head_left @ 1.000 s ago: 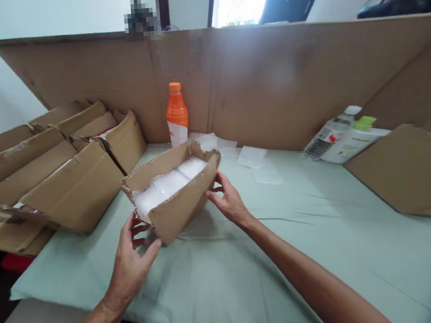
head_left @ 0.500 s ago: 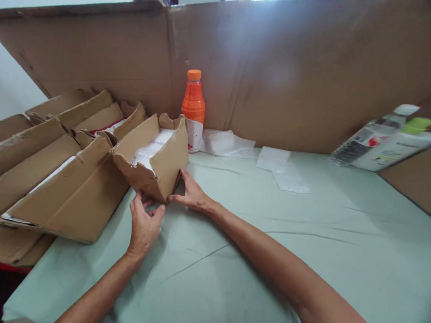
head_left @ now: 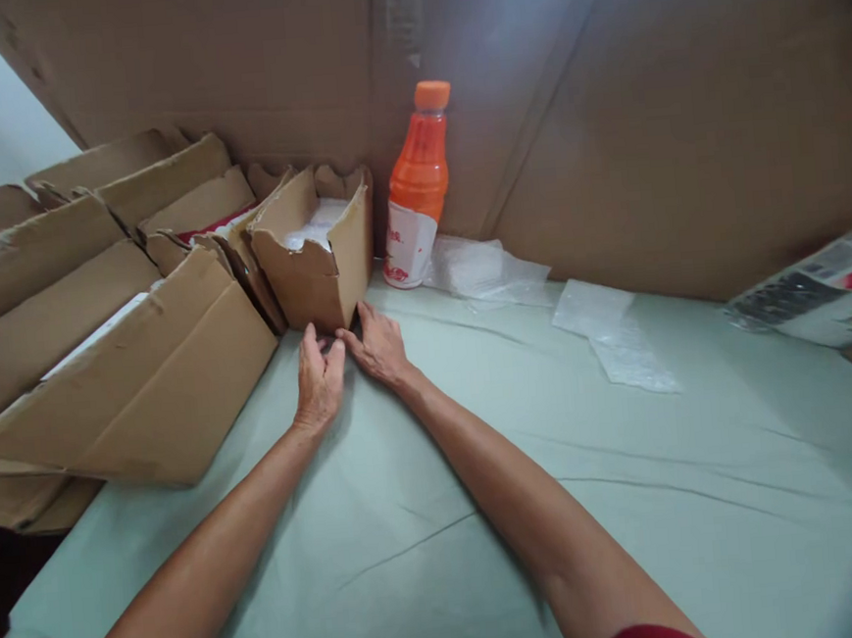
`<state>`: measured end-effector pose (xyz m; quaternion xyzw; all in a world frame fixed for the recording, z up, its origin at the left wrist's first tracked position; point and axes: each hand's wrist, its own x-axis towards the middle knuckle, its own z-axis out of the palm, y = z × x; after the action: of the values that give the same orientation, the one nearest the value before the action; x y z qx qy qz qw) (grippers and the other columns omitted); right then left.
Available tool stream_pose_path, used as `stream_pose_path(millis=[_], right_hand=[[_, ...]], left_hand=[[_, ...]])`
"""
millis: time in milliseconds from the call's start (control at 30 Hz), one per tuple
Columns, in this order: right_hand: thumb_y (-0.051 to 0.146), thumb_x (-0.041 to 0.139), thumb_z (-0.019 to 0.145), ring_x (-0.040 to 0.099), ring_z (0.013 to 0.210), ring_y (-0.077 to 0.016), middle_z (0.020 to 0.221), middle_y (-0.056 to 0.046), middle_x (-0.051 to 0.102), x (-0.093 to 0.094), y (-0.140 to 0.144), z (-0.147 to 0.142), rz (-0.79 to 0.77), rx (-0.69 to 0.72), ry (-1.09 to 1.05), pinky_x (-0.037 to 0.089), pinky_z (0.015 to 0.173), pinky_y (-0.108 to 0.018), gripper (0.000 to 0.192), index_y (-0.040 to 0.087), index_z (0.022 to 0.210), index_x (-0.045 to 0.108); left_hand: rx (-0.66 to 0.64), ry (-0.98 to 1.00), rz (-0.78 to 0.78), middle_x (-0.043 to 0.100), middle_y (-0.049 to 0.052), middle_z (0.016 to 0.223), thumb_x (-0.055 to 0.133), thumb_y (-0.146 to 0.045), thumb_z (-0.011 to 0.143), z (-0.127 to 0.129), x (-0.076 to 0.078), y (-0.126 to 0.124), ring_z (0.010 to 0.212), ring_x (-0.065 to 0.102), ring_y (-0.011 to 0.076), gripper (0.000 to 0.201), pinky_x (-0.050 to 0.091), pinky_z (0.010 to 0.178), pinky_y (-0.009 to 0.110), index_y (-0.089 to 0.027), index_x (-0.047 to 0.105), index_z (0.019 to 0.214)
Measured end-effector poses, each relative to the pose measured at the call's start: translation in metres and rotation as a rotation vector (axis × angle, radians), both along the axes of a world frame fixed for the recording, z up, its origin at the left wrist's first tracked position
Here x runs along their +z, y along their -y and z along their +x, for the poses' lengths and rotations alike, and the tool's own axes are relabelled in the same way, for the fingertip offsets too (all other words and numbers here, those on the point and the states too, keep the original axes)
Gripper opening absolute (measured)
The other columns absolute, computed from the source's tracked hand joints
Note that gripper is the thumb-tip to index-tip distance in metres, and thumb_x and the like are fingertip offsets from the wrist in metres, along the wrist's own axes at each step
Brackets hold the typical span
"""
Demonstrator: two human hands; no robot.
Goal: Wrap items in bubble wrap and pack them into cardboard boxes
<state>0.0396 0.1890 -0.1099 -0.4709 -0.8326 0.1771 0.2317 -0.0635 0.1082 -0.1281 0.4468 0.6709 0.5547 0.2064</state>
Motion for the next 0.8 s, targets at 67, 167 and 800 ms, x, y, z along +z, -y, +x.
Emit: stream_pose_path(millis=[67,167,800], right_hand=[[0.053,0.048,0.100,0.044,0.141,-0.0343,0.156,-0.023,0.045,0.004,0.003,-0.001,-0.007,-0.001,0.027,0.032,0.115,-0.047,0.068,0.006,0.149,0.040],[0.048,0.057,0.097,0.047,0.137,-0.0335,0.153,-0.023,0.048,0.009,0.022,-0.002,-0.021,-0.019,0.082,0.035,0.114,-0.045,0.061,0.006,0.142,0.048],[0.040,0.066,0.091,0.060,0.128,-0.0392,0.114,-0.007,0.074,0.078,0.148,0.464,0.402,-0.588,-0.101,0.040,0.108,-0.070,0.017,0.026,0.097,0.072]], left_hand=[[0.006,-0.021,-0.004,0.053,0.021,0.142,0.052,-0.037,0.091,0.000,0.002,-0.001,0.130,0.058,0.0277,0.060,0.049,0.107,0.043,-0.015,0.040,0.146],[0.004,-0.042,-0.027,0.057,0.020,0.134,0.057,-0.030,0.082,0.004,0.015,0.007,0.125,0.060,0.0305,0.065,0.052,0.104,0.045,-0.013,0.042,0.143],[-0.556,-1.115,0.039,0.052,0.024,0.143,0.036,-0.055,0.095,0.104,-0.004,0.121,0.137,0.045,0.0416,0.059,0.037,0.110,0.059,-0.014,0.057,0.133]])
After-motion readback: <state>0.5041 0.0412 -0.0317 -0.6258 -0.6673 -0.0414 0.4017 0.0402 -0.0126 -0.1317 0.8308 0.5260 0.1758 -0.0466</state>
